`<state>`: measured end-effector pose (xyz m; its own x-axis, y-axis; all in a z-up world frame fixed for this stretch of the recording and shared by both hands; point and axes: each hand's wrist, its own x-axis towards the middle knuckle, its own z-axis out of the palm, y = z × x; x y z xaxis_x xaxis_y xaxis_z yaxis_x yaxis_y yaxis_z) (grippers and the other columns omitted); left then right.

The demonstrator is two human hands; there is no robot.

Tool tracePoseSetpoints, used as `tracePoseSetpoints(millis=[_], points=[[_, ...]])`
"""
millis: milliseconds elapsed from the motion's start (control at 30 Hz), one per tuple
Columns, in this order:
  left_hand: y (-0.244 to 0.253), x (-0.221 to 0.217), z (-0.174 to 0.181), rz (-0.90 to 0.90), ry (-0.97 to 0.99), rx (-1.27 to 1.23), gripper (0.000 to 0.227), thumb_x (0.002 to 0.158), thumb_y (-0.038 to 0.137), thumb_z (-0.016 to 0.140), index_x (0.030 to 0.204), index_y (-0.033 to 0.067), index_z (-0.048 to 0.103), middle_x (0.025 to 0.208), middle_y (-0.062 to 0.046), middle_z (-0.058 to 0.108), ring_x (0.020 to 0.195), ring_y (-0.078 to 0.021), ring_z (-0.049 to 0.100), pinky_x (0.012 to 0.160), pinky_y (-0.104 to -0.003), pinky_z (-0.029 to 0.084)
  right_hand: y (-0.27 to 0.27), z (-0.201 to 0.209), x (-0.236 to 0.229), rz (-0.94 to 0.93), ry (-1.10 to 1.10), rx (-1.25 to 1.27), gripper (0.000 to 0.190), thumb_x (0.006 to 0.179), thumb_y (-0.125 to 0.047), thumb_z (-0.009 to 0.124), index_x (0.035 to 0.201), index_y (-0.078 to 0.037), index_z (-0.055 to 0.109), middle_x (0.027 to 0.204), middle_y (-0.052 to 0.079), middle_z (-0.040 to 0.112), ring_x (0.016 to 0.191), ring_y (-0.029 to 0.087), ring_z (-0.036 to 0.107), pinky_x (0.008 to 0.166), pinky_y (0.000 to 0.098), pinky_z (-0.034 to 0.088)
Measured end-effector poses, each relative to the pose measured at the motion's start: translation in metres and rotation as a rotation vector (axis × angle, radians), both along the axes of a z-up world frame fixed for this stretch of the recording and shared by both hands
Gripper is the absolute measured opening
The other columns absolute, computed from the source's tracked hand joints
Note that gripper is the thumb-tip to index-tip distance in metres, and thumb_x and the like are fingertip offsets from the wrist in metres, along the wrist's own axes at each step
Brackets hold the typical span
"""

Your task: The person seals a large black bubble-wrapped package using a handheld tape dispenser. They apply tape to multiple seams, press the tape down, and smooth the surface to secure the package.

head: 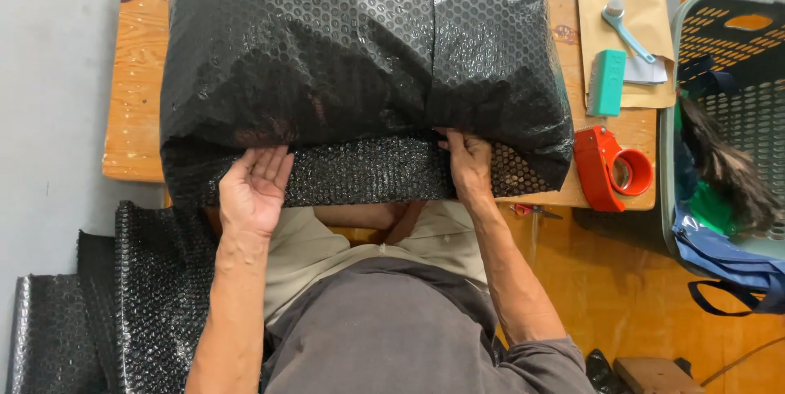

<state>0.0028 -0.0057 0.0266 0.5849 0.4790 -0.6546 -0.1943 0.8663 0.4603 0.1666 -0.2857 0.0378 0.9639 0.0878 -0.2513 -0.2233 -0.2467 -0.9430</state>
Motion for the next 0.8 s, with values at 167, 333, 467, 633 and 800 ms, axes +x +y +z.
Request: tracePoseSetpoints(millis=[167, 333, 467, 633, 800], points=[[0.019, 0.008, -0.037, 0.09, -0.12, -0.039, 0.018, 0.086, 0.008, 0.071, 0.102, -0.0012, 0.069, 0.12, -0.024, 0.071, 0.124, -0.0374, 0.067, 0.114, -0.053, 0.051, 0.003, -0.01, 0.002, -0.012, -0.012, -0.044, 0.036, 0.101, -0.037, 0.06, 0.111, -0.009, 0.079, 0.11, 0.006, 0.077, 0.095, 0.018, 0.074, 0.095, 0.0411, 0.054], [0.023, 0.01, -0.043, 0.141, -0.152, -0.051, 0.028, 0.084, 0.004, 0.074, 0.11, -0.0028, 0.066, 0.121, -0.024, 0.069, 0.127, -0.0375, 0.065, 0.116, -0.053, 0.049, 0.004, -0.017, 0.004, -0.031, -0.025, -0.055, 0.038, 0.098, -0.041, 0.062, 0.107, -0.01, 0.08, 0.106, 0.006, 0.078, 0.09, 0.016, 0.073, 0.092, 0.0372, 0.054], [0.034, -0.002, -0.04, 0.137, -0.139, -0.114, 0.029, 0.092, 0.007, 0.068, 0.116, -0.0061, 0.061, 0.13, -0.029, 0.064, 0.131, -0.0416, 0.061, 0.116, -0.055, 0.048, -0.002, -0.017, 0.005, -0.005, -0.016, 0.034, 0.034, 0.1, -0.034, 0.062, 0.112, -0.006, 0.078, 0.109, 0.01, 0.077, 0.096, 0.021, 0.074, 0.095, 0.0405, 0.055], [0.022, -0.015, -0.02, 0.118, -0.107, -0.103, 0.034, 0.095, 0.009, 0.068, 0.122, -0.0086, 0.058, 0.134, -0.03, 0.061, 0.134, -0.0422, 0.058, 0.115, -0.054, 0.048, -0.025, 0.02, -0.019, 0.047, 0.09, 0.099, 0.037, 0.1, -0.029, 0.064, 0.119, 0.0, 0.074, 0.11, 0.016, 0.075, 0.104, 0.027, 0.071, 0.097, 0.0486, 0.054], [-0.056, -0.01, 0.036, -0.195, 0.137, 0.221, 0.027, 0.102, 0.031, 0.061, 0.1, 0.0052, 0.068, 0.111, -0.018, 0.075, 0.103, -0.0316, 0.076, 0.094, -0.049, 0.063, -0.055, 0.066, -0.041, 0.199, -0.612, -0.126, 0.019, 0.094, -0.014, 0.076, 0.112, -0.008, 0.078, 0.097, 0.01, 0.076, 0.081, 0.021, 0.074, 0.07, 0.0288, 0.058]])
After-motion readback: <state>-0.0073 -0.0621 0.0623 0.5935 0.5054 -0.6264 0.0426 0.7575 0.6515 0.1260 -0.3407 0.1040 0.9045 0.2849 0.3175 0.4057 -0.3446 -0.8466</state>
